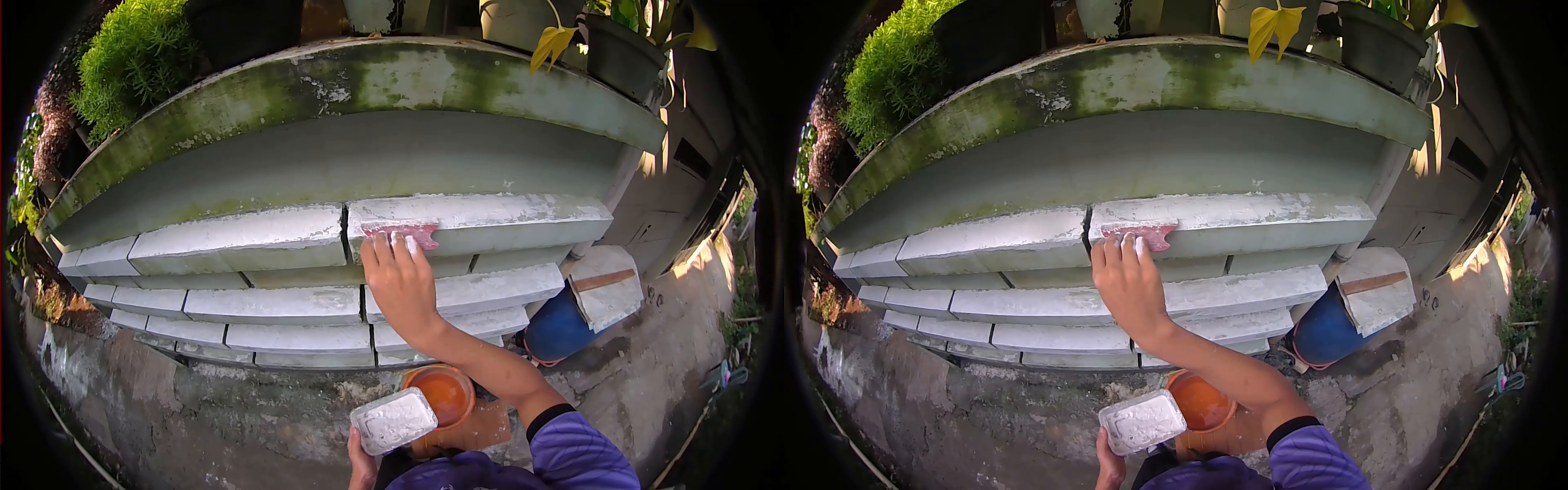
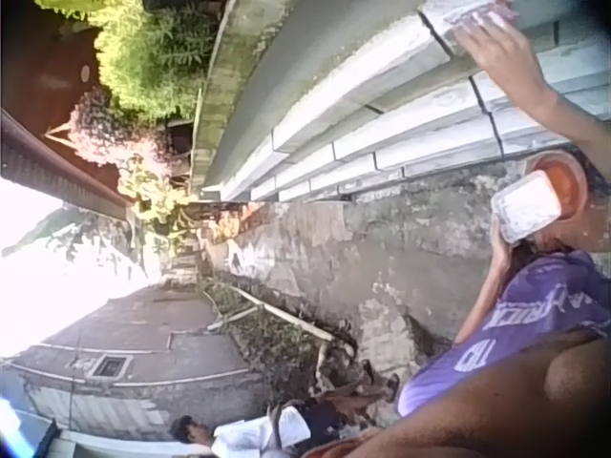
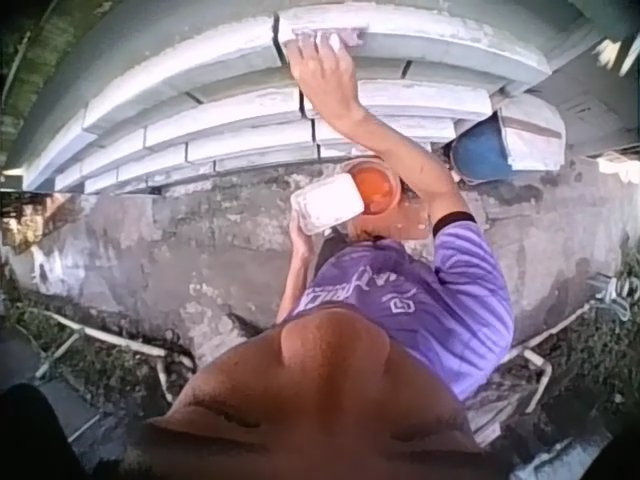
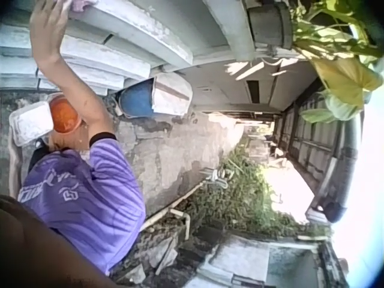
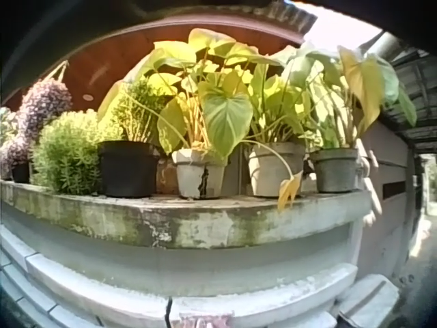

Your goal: Applying white putty to the gaps and surfaces of a tiered concrete wall.

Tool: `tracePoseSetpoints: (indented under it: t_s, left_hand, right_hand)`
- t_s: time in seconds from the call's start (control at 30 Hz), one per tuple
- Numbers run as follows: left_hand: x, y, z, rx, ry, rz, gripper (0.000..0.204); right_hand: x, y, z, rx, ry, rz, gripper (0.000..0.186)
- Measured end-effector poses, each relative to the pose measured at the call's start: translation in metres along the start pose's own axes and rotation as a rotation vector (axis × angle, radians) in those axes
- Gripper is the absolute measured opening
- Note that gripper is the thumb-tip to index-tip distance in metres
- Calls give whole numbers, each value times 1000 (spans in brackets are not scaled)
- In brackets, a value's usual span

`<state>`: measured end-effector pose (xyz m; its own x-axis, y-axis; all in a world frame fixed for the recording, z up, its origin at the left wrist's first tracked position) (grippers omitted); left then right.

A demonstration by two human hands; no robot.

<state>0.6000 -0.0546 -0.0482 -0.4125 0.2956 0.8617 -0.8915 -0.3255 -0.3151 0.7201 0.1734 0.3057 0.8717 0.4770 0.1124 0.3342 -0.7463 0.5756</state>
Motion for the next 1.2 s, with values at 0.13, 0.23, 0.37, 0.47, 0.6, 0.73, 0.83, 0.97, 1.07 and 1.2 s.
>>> tracePoseSetpoints:
  t_s: [0.13, 0.23, 0.37, 0.47, 0.6, 0.73, 0.83, 0.97, 1.07, 1.2]
  left_hand:
    - [-3, 11, -5, -8, -8, -39, 59]
    - [-8, 12, -17, -20, -10, -61, 58]
    - [-9, 2, -28, -51, 4, -83, 57]
    - [-3, -7, -26, -81, 9, -78, 57]
    - [5, -13, -20, -125, 43, 27, 51]
    - [0, -12, -21, -120, 43, 15, 50]
    - [2, -13, -23, -118, 52, 28, 50]
    - [17, -17, -16, -131, 50, 27, 50]
    - [9, -8, -21, -83, 19, 6, 50]
    - [8, -5, -24, -79, 24, 11, 50]
  right_hand:
    - [-6, 32, 7, 121, -52, -78, 23]
    - [1, 17, -15, 223, -20, -107, 30]
    - [16, -23, -27, 24, -56, -145, 32]
    - [7, -16, -5, 20, 14, -143, 31]
    - [20, 23, 6, 214, 21, -251, 30]
    - [65, 34, -8, 202, -50, -242, 28]
    - [91, 25, -19, 180, -58, -247, 31]
    - [105, 9, -25, 119, -47, -237, 30]
    - [102, 8, -25, 72, -31, -235, 26]
    - [88, 11, -27, 51, -67, -277, 33]
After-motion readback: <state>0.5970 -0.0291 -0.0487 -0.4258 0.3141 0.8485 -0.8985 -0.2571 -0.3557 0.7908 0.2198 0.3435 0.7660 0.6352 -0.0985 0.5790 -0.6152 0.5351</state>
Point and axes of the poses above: each hand's wrist, its own z-axis away from the middle knuckle, its own y-axis out of the back of the hand, x = y × z, the point moved 4 cm from there along -z, towards the middle knuckle, and after that the axes turned 15 degrees about -z, right-handed, at the moved point
